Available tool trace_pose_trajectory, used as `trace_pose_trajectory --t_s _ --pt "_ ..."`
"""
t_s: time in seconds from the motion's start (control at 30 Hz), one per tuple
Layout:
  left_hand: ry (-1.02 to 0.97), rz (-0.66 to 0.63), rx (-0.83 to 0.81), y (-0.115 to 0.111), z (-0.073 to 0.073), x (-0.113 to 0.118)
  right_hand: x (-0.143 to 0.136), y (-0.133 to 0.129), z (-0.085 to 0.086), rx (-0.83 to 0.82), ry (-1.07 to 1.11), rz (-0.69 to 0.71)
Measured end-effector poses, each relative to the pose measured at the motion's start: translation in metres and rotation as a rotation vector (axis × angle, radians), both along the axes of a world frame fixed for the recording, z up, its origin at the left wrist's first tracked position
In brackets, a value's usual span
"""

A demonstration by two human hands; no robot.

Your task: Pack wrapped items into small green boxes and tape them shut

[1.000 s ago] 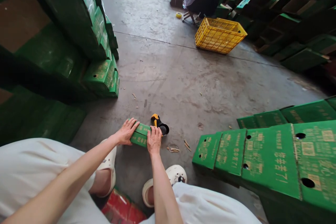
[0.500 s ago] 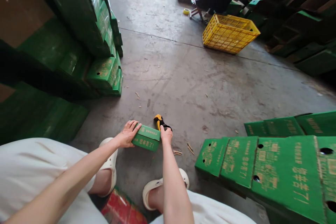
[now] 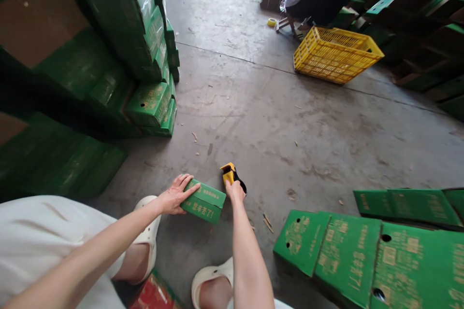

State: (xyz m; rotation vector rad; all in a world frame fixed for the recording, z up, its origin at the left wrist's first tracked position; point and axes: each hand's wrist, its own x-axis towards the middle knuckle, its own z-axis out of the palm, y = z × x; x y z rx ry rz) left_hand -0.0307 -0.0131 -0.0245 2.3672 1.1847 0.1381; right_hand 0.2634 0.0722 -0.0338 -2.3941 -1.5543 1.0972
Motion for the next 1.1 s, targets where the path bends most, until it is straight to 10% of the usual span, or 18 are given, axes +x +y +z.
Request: trace_pose_trajectory --t_s 0.17,0.37,0.83,1.1 --pt "-0.026 0.000 0.004 0.001 0.001 -0.003 0.012 0.027 0.061 -0.063 0.106 0.038" --pt "-0.068 0.015 0.011 0.000 -0.008 -0.004 -0.029 -0.003 0.132 -0.220 0.546 0.440" --pt "-0.103 -0.023 -0.096 0.004 -0.015 -0.008 -0.065 -0.028 0.105 -0.231 0.596 0.580" --pt "-0.617 0.595 -0.589 0.013 0.018 -0.054 -0.067 -0.035 0.107 -0.201 0.608 0.570"
